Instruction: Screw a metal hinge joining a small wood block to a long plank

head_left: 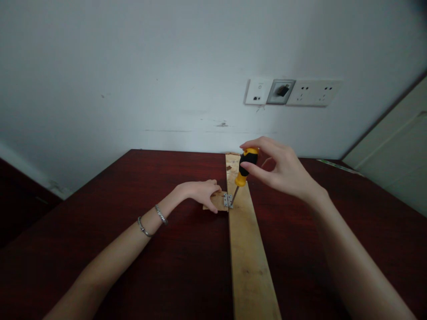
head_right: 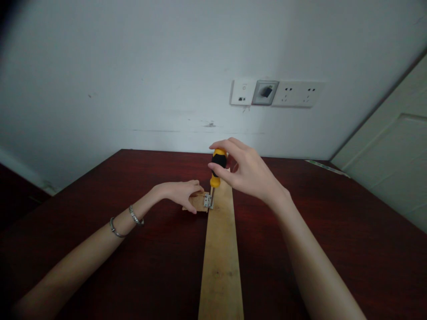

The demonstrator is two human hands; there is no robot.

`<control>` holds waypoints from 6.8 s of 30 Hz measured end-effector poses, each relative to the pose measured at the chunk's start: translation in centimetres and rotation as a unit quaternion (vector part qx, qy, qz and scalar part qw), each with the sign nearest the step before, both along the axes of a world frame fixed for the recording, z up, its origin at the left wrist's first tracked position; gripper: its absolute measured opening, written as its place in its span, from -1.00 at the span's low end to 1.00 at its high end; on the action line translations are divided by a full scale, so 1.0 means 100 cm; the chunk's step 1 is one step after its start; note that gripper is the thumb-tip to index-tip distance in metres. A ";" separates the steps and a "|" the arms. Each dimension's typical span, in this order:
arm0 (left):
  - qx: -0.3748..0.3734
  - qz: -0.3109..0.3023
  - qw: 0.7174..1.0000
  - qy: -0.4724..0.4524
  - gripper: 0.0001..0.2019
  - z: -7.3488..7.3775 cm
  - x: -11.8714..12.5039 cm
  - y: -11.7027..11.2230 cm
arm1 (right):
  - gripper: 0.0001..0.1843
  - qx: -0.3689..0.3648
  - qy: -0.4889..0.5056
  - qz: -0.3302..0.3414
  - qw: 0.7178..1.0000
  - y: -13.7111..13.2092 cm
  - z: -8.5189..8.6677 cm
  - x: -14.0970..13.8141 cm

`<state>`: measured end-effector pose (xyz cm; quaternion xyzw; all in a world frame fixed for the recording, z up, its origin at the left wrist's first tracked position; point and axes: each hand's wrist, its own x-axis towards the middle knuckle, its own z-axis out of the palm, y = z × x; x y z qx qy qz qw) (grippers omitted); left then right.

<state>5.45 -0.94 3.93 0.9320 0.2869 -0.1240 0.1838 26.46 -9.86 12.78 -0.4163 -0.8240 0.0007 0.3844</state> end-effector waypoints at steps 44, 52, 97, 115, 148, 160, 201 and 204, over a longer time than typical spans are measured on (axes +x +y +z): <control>-0.002 0.002 1.000 -0.006 -0.28 -0.004 -0.001 0.002 | -0.59 -0.081 0.055 0.084 0.992 -0.001 -0.001 -0.008; -0.011 0.004 1.000 -0.010 -0.30 -0.002 -0.001 0.000 | -0.46 -0.067 0.107 0.019 0.992 0.008 -0.014 -0.010; -0.006 -0.007 1.000 0.006 -0.27 0.001 0.000 0.000 | -0.50 -0.117 0.056 0.000 0.992 -0.001 -0.002 -0.007; -0.006 -0.002 1.000 0.000 -0.26 0.001 0.000 -0.001 | -0.41 0.014 0.040 -0.084 0.996 -0.003 -0.004 -0.005; -0.013 -0.016 1.000 -0.011 -0.27 -0.006 -0.002 0.004 | -0.48 -0.345 0.104 -0.299 0.883 0.101 -0.132 0.077; -0.020 -0.013 1.000 -0.015 -0.28 -0.005 -0.002 0.003 | -0.33 -0.345 0.053 -0.330 0.877 0.106 -0.150 0.079; 0.014 -0.030 0.999 -0.016 -0.38 -0.010 -0.001 0.009 | -0.16 -0.289 -0.166 -0.380 0.863 -0.078 -0.113 -0.058; 0.014 -0.036 0.999 -0.017 -0.35 -0.010 -0.002 0.008 | -0.16 -0.281 -0.144 -0.397 0.862 -0.078 -0.121 -0.064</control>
